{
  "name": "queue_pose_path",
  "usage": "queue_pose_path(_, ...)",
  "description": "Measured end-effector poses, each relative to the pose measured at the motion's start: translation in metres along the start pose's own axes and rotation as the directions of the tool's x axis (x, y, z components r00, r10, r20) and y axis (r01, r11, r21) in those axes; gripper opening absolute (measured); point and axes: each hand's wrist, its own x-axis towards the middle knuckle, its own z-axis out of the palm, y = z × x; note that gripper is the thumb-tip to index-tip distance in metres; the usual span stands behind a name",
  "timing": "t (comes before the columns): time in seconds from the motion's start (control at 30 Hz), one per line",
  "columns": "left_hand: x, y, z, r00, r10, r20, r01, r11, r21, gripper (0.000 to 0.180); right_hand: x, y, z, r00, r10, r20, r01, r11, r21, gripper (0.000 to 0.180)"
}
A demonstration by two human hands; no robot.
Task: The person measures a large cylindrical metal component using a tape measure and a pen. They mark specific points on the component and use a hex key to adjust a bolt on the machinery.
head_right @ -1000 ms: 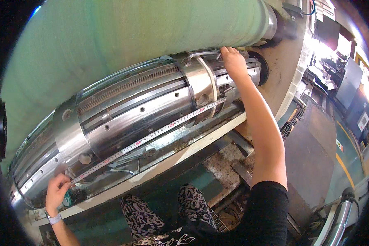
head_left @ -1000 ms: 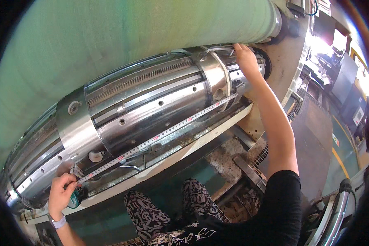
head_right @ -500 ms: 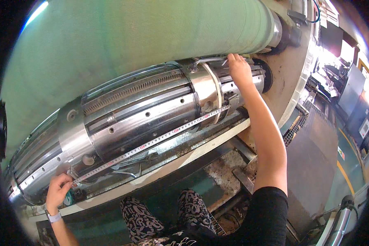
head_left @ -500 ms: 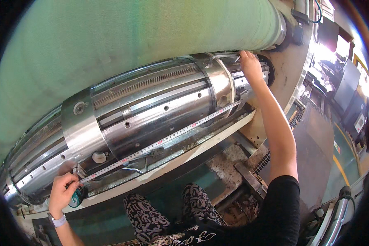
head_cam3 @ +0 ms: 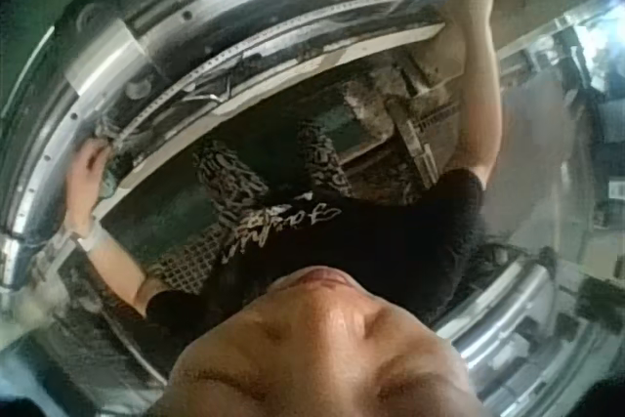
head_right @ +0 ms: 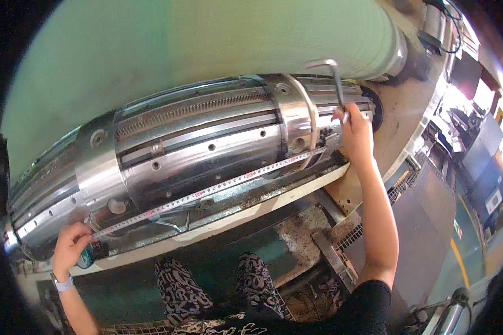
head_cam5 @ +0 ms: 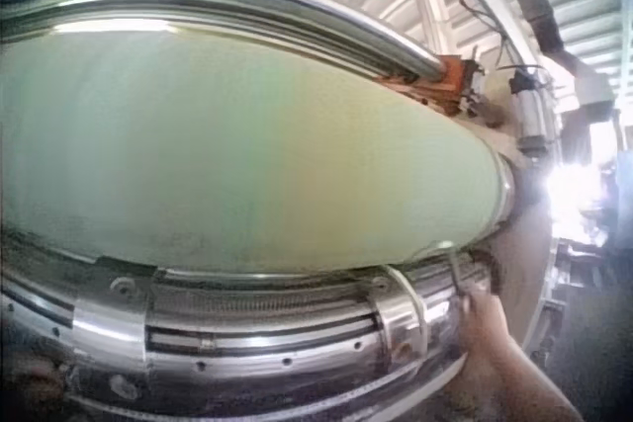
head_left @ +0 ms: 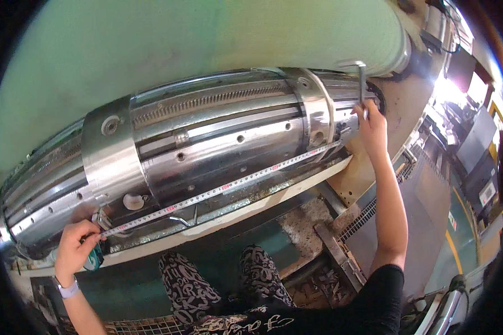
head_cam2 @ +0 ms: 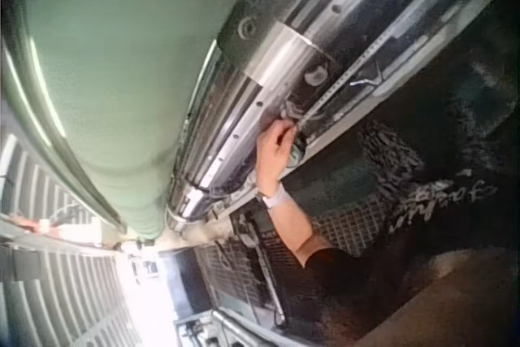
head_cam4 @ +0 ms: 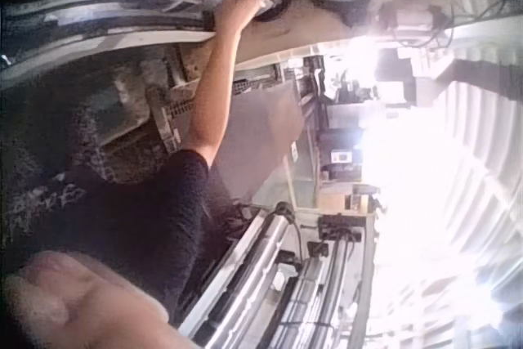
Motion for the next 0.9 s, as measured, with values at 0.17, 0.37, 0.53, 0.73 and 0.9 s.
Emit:
queue_pose_path(0.17, -0.001, 0.000, 0.000, 1.000, 0.008, 0.024, -0.007, 1.000, -0.018, 0.006, -0.081, -0.074, 0.002, 0.889, 0.229, 0.397, -0.447, 0.624, 0.642, 0.013)
queue_pose_path(0.37, 0.002, -0.001, 0.002, 0.999, -0.029, 0.034, 0.031, 0.998, -0.057, 0.006, -0.081, -0.105, 0.044, 0.873, 0.172, 0.457, -0.483, 0.172, 0.859, 0.019)
queue_pose_path(0.53, 0.000, 0.003, -0.006, 0.999, 0.002, 0.041, -0.002, 1.000, 0.002, 0.006, -0.054, -0.134, 0.072, 0.899, 0.115, 0.423, -0.423, -0.028, 0.906, 0.024)
queue_pose_path(0.73, 0.001, -0.002, -0.007, 0.992, -0.060, 0.115, 0.059, 0.998, 0.011, 0.006, -0.039, -0.144, 0.094, 0.916, 0.058, 0.397, -0.384, -0.161, 0.909, 0.030)
queue_pose_path(0.9, -0.002, -0.002, 0.000, 1.000, -0.009, 0.029, 0.010, 0.999, -0.040, 0.007, -0.027, -0.160, 0.103, 0.905, 0.067, 0.420, -0.399, -0.209, 0.893, 0.032)
